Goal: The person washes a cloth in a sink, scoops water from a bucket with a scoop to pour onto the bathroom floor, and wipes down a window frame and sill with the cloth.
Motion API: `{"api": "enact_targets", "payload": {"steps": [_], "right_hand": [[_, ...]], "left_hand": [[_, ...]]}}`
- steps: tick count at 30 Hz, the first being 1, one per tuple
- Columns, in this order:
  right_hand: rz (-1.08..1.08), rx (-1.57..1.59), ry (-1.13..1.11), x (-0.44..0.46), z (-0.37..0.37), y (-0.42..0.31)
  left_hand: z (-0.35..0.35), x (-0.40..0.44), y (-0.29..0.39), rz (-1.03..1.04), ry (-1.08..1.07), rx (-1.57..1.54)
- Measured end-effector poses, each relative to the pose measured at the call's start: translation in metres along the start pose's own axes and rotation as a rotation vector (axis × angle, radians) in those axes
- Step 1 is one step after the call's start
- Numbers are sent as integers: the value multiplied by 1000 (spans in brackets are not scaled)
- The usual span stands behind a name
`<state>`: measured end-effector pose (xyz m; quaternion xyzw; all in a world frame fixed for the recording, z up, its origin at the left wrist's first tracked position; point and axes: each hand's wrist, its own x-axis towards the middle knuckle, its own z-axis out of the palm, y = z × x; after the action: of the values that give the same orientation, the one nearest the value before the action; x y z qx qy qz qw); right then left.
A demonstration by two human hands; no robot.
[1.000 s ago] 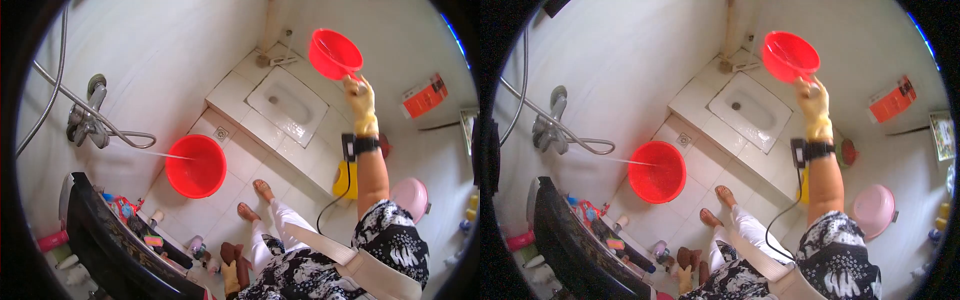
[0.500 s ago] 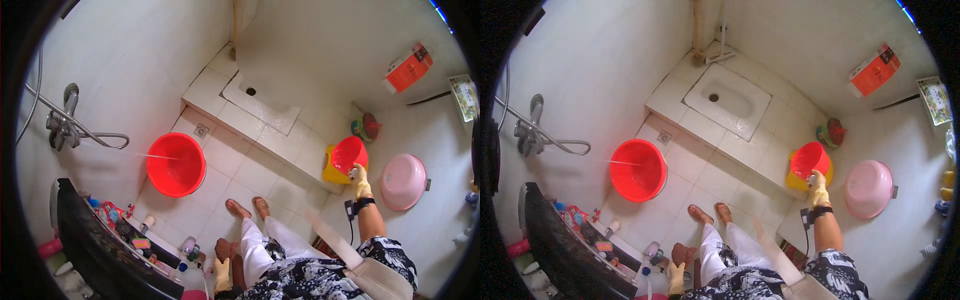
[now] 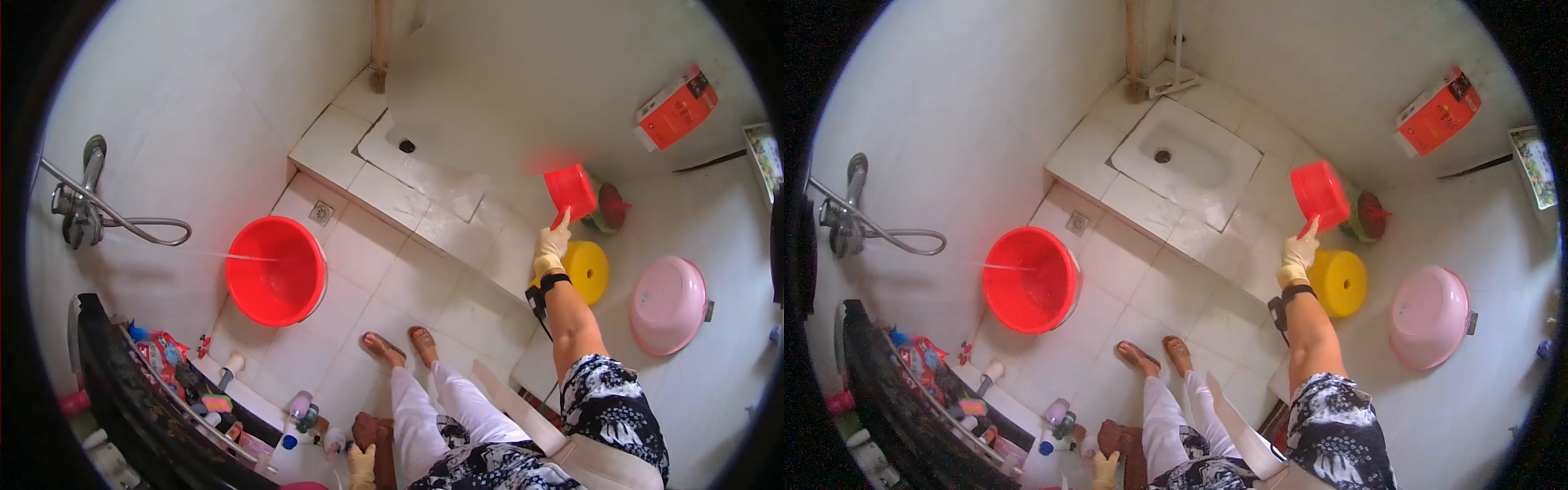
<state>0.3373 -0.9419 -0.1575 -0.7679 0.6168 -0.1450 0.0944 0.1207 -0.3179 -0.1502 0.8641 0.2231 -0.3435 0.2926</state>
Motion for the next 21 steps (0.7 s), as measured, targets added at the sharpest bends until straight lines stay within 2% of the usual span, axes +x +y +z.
{"api": "enact_targets", "payload": {"steps": [2, 3, 5, 6, 8, 10, 12, 14, 16, 18, 20, 21], "right_hand": [[-101, 23, 66, 5, 1, 13], [-143, -8, 39, 1, -7, 9], [-211, 8, -29, -16, -20, -5], [-226, 13, -25, -30, -15, -13], [-601, 521, 127, -66, 3, -24], [-162, 1023, -585, -125, -18, -57], [84, 1039, -1004, -172, -33, -91], [183, 1057, -1272, -226, -33, -126], [7, 917, -1399, -282, -15, -155], [-164, 734, -1510, -331, -8, -196], [-450, 810, -1477, -386, 55, -209], [-792, 699, -1270, -406, 78, -218]], "left_hand": [[27, 25, -60, -7, -22, -261], [21, 23, -52, -3, -20, -272], [6, 17, -25, 33, 59, -23], [3, 18, -21, 32, 64, -37], [-1, 21, -19, 34, 96, -159], [-3, 29, -19, 7, 75, -261], [-16, 24, -11, -43, 75, -361], [-38, 16, 21, -24, 66, -239], [-48, 13, 27, -56, 53, -209], [-41, 17, 15, -27, 136, -215], [-49, 12, 23, -66, 68, -289], [-45, 15, 18, -123, 64, -360]]}}
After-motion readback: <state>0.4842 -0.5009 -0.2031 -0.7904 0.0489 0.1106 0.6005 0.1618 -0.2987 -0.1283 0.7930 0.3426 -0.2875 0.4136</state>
